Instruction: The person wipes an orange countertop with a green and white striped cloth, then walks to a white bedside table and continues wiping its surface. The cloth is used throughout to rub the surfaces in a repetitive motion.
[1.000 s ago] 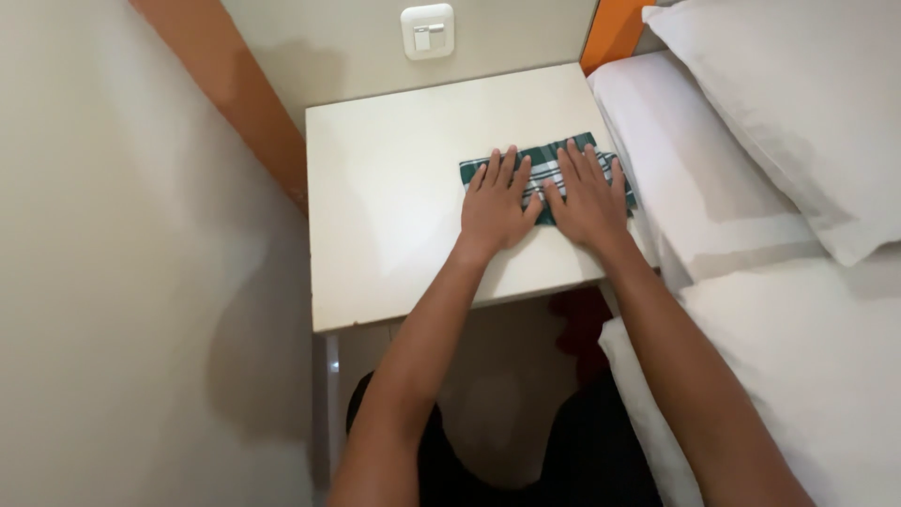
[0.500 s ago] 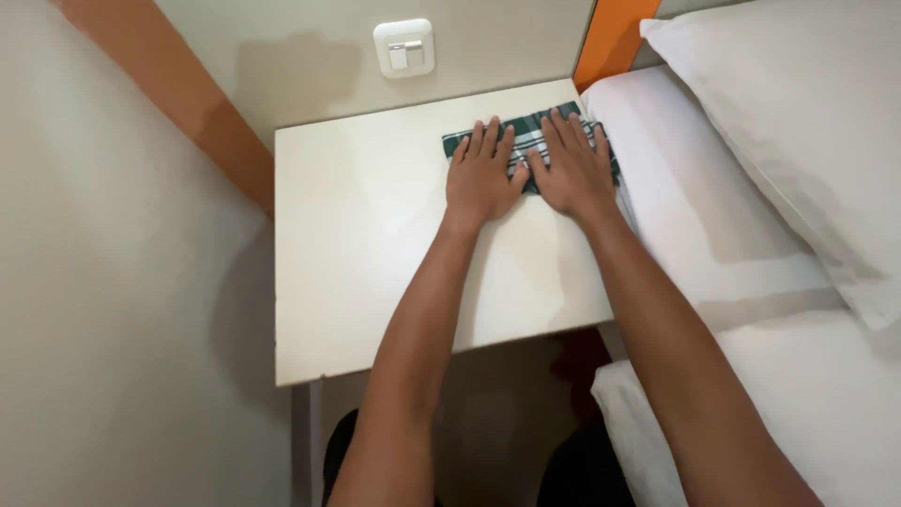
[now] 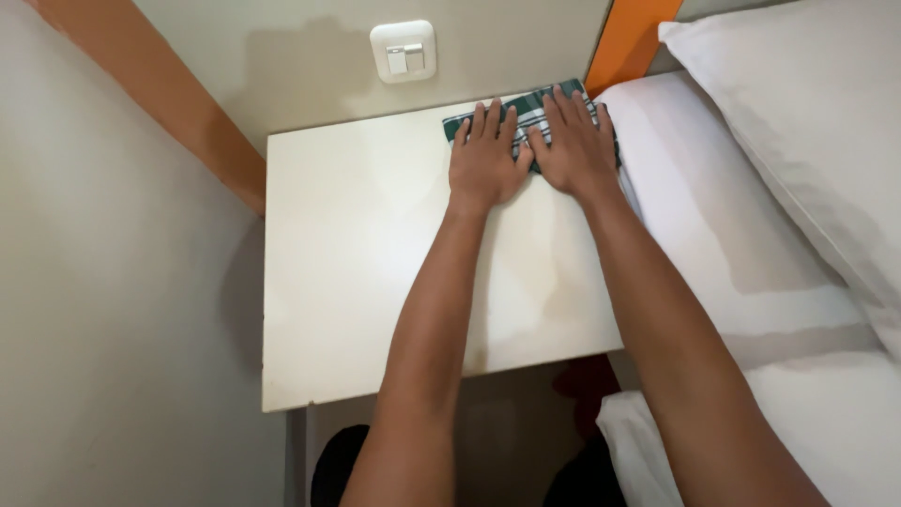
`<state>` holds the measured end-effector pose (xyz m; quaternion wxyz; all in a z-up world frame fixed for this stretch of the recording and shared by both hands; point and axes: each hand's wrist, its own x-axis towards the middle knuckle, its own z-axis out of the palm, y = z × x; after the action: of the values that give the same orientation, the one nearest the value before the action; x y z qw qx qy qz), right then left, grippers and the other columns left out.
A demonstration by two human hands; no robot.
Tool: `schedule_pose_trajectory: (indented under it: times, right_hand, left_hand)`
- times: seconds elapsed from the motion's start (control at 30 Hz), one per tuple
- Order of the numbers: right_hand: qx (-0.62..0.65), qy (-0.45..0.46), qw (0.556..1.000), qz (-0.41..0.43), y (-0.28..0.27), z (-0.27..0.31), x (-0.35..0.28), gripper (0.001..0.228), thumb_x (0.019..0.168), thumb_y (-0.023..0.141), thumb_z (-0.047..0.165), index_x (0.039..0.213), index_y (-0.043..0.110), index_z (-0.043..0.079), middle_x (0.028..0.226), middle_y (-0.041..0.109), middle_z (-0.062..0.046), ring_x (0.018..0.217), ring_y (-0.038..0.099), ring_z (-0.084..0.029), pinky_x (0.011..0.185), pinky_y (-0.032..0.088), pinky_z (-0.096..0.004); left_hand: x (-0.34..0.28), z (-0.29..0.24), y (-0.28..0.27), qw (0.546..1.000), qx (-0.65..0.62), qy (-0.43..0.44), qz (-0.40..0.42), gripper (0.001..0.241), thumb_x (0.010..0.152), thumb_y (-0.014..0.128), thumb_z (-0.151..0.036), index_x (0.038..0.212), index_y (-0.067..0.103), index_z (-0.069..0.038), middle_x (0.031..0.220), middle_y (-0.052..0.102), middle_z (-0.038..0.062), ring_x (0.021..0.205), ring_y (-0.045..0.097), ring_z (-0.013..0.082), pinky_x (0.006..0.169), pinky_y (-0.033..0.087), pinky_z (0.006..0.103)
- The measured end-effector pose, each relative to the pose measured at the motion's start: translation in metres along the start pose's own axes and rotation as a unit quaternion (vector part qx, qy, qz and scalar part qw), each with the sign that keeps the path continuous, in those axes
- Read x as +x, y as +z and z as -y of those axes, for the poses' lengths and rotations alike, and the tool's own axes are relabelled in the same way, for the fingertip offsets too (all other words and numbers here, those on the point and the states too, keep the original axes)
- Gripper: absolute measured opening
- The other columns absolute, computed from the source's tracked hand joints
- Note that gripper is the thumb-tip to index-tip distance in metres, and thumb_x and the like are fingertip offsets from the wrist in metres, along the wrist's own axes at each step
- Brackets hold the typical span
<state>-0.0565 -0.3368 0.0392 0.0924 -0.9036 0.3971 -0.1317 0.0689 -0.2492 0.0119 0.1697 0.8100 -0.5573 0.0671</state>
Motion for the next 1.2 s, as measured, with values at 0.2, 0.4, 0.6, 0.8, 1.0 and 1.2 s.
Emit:
schedule_pose_trajectory:
  times: [0.2, 0.4, 0.6, 0.8, 1.0, 1.2]
  right_hand:
    - [-0.01, 0.011, 1.0, 0.014, 0.0, 0.002, -0.009, 0.068, 0.104, 0.029, 0.051, 0.161, 0.028, 0.014, 0.17, 0.019, -0.003, 0.157, 0.012, -0.022, 0.126, 0.003, -0.047]
    - [-0.013, 0.006, 1.0, 0.015, -0.005, 0.002, -0.04, 0.068, 0.105, 0.028, 0.051, 0.162, 0.028, 0.015, 0.172, 0.018, -0.003, 0.158, 0.011, -0.022, 0.127, 0.003, -0.046]
    - [-0.017, 0.019, 1.0, 0.018, -0.014, 0.012, -0.066, 0.069, 0.104, 0.029, 0.051, 0.162, 0.028, 0.014, 0.171, 0.019, -0.004, 0.158, 0.012, -0.022, 0.127, 0.005, -0.046]
    - [-0.009, 0.027, 1.0, 0.008, -0.015, 0.017, -0.087, 0.068, 0.105, 0.03, 0.05, 0.162, 0.028, 0.012, 0.171, 0.019, -0.007, 0.158, 0.012, -0.025, 0.126, 0.005, -0.048]
    - [-0.004, 0.033, 0.999, -0.014, -0.007, 0.017, -0.107, 0.067, 0.105, 0.032, 0.048, 0.161, 0.03, 0.011, 0.171, 0.021, -0.008, 0.158, 0.014, -0.027, 0.126, 0.006, -0.05]
    - [-0.003, 0.04, 0.999, -0.013, -0.009, 0.028, -0.132, 0.068, 0.104, 0.034, 0.049, 0.16, 0.031, 0.01, 0.171, 0.022, -0.009, 0.158, 0.015, -0.027, 0.126, 0.007, -0.05]
  left_hand:
    - [-0.009, -0.003, -0.006, 1.0, -0.014, -0.019, -0.009, 0.07, 0.099, 0.037, -0.052, 0.158, 0.042, -0.016, 0.168, 0.03, 0.007, 0.158, 0.023, 0.0259, 0.127, 0.017, 0.0429]
    - [-0.016, -0.005, 0.004, 1.0, 0.012, -0.007, -0.015, 0.07, 0.097, 0.037, -0.053, 0.157, 0.043, -0.018, 0.168, 0.029, 0.008, 0.156, 0.023, 0.0265, 0.126, 0.017, 0.0429]
    - [-0.042, -0.011, -0.004, 1.0, 0.018, -0.009, -0.024, 0.069, 0.097, 0.037, -0.054, 0.157, 0.044, -0.02, 0.169, 0.029, 0.005, 0.158, 0.024, 0.0247, 0.127, 0.018, 0.042]
    - [-0.056, -0.016, -0.013, 1.0, 0.009, -0.002, -0.003, 0.07, 0.095, 0.037, -0.055, 0.157, 0.043, -0.021, 0.168, 0.028, 0.004, 0.156, 0.022, 0.0237, 0.125, 0.016, 0.0417]
    - [-0.072, -0.02, -0.023, 1.0, -0.007, 0.005, 0.005, 0.07, 0.096, 0.038, -0.058, 0.157, 0.043, -0.023, 0.169, 0.028, 0.004, 0.157, 0.022, 0.0233, 0.126, 0.016, 0.0418]
    - [-0.101, -0.018, -0.025, 1.0, -0.011, 0.024, -0.012, 0.071, 0.096, 0.04, -0.057, 0.157, 0.044, -0.02, 0.168, 0.03, 0.007, 0.156, 0.024, 0.0251, 0.126, 0.017, 0.044]
